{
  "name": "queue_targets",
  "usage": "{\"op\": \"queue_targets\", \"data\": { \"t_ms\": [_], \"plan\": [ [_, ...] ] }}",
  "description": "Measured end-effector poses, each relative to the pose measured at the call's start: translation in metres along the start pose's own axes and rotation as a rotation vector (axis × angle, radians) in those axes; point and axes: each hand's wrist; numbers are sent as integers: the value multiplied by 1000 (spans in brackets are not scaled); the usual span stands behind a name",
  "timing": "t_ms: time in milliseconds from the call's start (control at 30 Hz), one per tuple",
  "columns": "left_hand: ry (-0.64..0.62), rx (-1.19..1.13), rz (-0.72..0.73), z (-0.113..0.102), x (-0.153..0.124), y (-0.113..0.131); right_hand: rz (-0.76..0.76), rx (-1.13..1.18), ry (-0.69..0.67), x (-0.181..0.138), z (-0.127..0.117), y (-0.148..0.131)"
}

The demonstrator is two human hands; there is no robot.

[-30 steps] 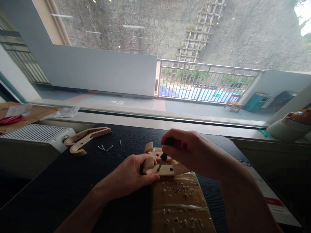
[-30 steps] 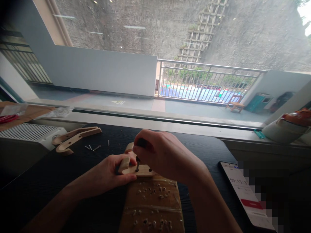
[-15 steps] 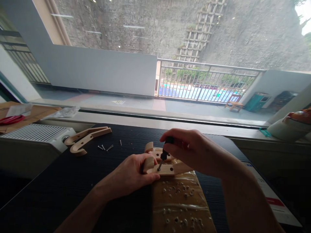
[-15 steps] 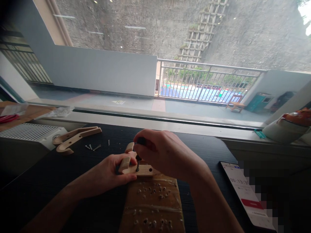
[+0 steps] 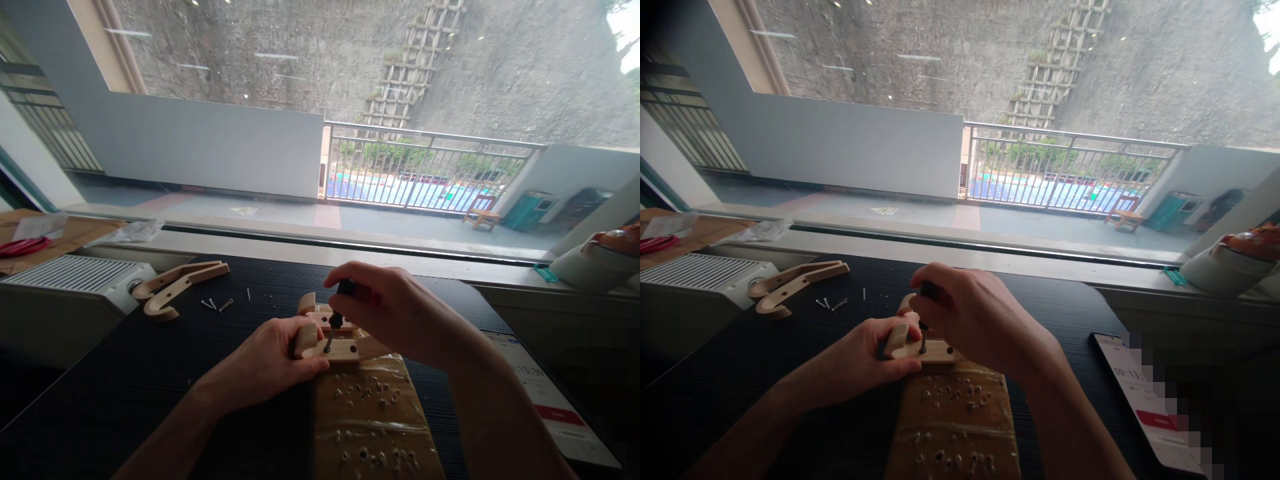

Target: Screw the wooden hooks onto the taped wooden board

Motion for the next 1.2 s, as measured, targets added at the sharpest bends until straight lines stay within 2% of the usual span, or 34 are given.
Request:
{"op": "queue_targets", "data": {
  "t_ms": [133, 400, 467, 633, 700, 900, 967, 1200],
  "plan": [
    [-19, 6, -9, 0, 0, -2, -66, 25, -66, -2, 0, -7],
    [43, -1, 2, 0, -1, 3, 71, -117, 86, 6, 1, 14],
    [37, -3, 6, 0, -1, 3, 48, -100, 64, 5, 0, 11],
    [2, 11, -6, 0, 0, -1, -55, 27, -96, -2, -3, -4],
    [-4, 12, -8, 0, 0, -2, -59, 49, -113, -3, -3, -4],
    [-3, 6, 0, 0, -1, -2, 55, -85, 38, 5, 0, 14],
    [-4, 0, 1, 1, 0, -2, 51, -104, 45, 5, 0, 14],
    [-15, 6, -7, 0, 0, -2, -38, 30, -117, -4, -4, -2]
  ]
}}
Point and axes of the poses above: each hand's wrist, its own x-axis towards the middle knuckle, its own z-axis out of the palm, y = z × x, and after that the axes turned 5 degrees about x, right-handed
